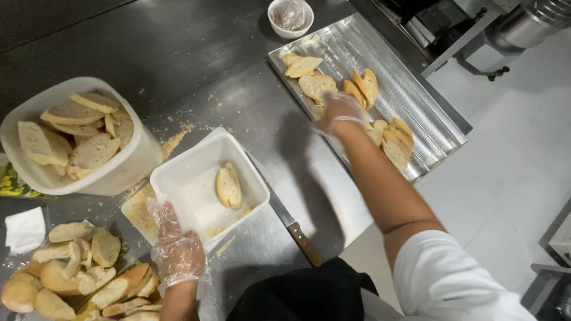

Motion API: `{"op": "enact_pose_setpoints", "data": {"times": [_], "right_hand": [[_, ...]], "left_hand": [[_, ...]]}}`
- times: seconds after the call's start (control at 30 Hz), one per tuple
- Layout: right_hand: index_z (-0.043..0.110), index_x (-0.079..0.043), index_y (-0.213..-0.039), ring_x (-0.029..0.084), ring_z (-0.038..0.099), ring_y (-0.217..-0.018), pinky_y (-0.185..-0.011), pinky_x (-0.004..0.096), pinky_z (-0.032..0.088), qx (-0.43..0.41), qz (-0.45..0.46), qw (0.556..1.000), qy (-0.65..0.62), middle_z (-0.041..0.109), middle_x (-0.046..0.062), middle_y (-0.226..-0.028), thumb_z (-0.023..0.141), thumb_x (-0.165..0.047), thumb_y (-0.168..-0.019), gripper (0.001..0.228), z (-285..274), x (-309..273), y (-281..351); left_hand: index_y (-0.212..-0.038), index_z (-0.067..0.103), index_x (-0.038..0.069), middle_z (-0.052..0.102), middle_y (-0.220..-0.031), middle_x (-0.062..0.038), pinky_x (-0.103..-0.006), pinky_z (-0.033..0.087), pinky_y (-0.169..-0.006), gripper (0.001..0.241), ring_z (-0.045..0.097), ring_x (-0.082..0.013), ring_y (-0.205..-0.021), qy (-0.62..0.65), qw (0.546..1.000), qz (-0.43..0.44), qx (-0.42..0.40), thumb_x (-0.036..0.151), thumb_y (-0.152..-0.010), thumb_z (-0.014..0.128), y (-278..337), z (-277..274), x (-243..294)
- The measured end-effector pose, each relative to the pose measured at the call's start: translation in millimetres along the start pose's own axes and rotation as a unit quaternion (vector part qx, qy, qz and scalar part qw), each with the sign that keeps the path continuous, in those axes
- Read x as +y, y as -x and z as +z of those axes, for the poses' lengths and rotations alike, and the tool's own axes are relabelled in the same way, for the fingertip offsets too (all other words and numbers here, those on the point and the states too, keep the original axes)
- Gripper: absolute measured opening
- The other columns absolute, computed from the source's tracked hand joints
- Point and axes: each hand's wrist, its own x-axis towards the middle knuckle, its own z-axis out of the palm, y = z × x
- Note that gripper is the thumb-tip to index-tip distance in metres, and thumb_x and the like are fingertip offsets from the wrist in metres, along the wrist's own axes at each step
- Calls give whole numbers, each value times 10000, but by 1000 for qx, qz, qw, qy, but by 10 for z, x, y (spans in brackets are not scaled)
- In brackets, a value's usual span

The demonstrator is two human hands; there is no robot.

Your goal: The person sorts sliced bread pieces between two white plastic containers and a metal tray. They repeatedly pick up bread slices from one container and place them into another, occasionally adjusting the pile. The process continues throughout the clip with no visible final state shown.

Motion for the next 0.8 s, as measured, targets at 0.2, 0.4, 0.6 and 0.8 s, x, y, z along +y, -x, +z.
{"op": "enact_pose_setpoints", "data": {"times": [0.2, 0.4, 0.6, 0.8], "right_hand": [[169, -142, -1621, 348, 261, -1462, -1179, 494, 284, -28, -10, 997, 65, 336, 217, -1536, 799, -616, -828, 1119, 414, 527, -236], [406, -224, -1546, 427, 361, -1432, -1133, 476, 409, 82, 64, 993, -57, 281, 198, -1609, 776, -270, -806, 829, 929, 646, -590], [588, -148, -1394, 370, 591, -1245, -1031, 463, 525, 179, 14, 983, -31, 530, 180, -1423, 678, -101, -837, 566, 1061, 838, -702], [520, 5, -1418, 274, 714, -952, -790, 359, 622, 225, 65, 954, -189, 652, 176, -1188, 640, -108, -917, 527, 697, 958, -759]], "left_hand": [[-1631, 201, 77, 326, -1638, -204, -429, 424, -1111, 854, 504, -365, -1371, -31, 998, -34, -39, 150, -855, 550, -39, -65, 42], [-1638, 192, 89, 245, -1691, -160, -420, 396, -1143, 898, 426, -355, -1415, -38, 997, -44, -54, 188, -824, 559, -57, -128, 117], [-1563, 311, 132, 157, -1653, -209, -445, 169, -1228, 861, 168, -356, -1521, -69, 996, -30, -44, 321, -807, 674, -208, -359, 264], [-1519, 440, 199, 284, -1654, -152, -485, 200, -1232, 674, 246, -346, -1523, 51, 998, -26, -28, 379, -904, 649, -550, -630, 567]]}}
